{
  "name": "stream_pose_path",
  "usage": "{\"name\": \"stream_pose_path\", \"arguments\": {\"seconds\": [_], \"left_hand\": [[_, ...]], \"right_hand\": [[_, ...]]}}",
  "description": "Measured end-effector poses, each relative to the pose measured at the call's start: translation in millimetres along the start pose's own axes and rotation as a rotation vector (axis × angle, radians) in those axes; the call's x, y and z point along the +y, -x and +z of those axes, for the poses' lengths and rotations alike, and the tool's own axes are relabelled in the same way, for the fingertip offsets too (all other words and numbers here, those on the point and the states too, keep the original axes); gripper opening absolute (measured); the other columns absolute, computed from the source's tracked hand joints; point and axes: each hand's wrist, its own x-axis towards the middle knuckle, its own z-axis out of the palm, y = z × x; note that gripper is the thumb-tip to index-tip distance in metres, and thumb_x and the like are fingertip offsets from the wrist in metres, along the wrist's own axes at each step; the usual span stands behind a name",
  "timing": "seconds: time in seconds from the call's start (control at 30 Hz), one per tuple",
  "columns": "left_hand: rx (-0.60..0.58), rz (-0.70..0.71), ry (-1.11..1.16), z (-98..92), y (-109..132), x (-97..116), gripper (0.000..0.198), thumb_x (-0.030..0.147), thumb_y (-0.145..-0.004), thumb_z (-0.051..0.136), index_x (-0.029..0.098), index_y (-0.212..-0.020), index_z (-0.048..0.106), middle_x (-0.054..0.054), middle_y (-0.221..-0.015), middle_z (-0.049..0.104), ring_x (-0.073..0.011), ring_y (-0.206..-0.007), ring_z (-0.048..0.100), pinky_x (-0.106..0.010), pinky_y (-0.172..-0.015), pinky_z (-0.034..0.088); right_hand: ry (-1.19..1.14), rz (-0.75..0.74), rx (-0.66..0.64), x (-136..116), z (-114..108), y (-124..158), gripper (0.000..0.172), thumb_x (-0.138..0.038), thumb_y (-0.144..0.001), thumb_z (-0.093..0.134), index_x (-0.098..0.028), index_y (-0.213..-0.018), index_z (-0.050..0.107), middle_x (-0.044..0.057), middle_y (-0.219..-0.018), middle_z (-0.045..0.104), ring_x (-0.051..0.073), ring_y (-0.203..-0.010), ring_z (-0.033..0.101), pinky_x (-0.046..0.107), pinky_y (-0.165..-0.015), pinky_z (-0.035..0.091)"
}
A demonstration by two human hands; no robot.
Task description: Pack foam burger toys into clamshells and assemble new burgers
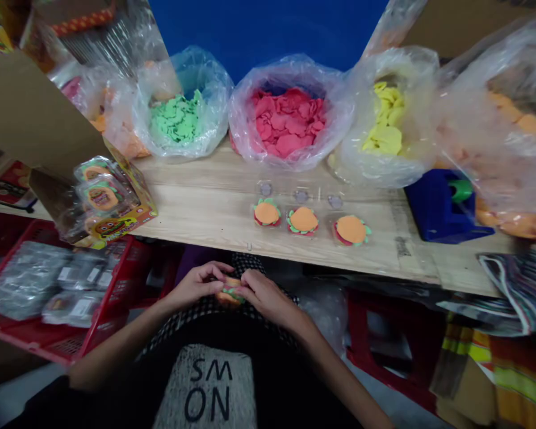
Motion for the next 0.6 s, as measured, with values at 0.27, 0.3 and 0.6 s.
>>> {"name": "stream_pose_path", "arguments": {"seconds": [0.27, 0.3, 0.6], "left_hand": [[0.128, -0.018, 0.054, 3.4, 2.6, -12.2, 0.023, 0.035, -0.066, 0.067, 0.013, -0.07, 0.062, -0.006, -0.09, 0.057, -0.0159, -0.085, 0.053, -0.031, -0.079, 0.041], [0.138, -0.029, 0.062, 4.0, 3.2, -14.1, 0.023, 0.036, -0.066, 0.067, 0.013, -0.07, 0.063, -0.006, -0.088, 0.058, -0.0158, -0.084, 0.053, -0.03, -0.078, 0.041], [0.163, -0.098, 0.092, 8.3, 9.4, -25.9, 0.023, 0.034, -0.067, 0.066, 0.012, -0.067, 0.061, -0.005, -0.083, 0.057, -0.0134, -0.077, 0.052, -0.026, -0.072, 0.04]], "right_hand": [[0.044, -0.025, -0.002, 6.8, 8.3, -1.8, 0.027, -0.039, -0.088, 0.037, -0.02, -0.07, 0.039, -0.001, -0.07, 0.042, 0.012, -0.065, 0.039, 0.024, -0.059, 0.032], [0.058, -0.034, -0.008, 7.7, 9.6, -2.3, 0.027, -0.04, -0.088, 0.036, -0.02, -0.07, 0.039, -0.001, -0.07, 0.042, 0.013, -0.065, 0.039, 0.024, -0.059, 0.032], [0.093, -0.086, -0.074, 8.8, 16.8, 0.5, 0.031, -0.038, -0.091, 0.03, -0.019, -0.068, 0.04, -0.001, -0.068, 0.042, 0.012, -0.064, 0.038, 0.025, -0.059, 0.031]]}}
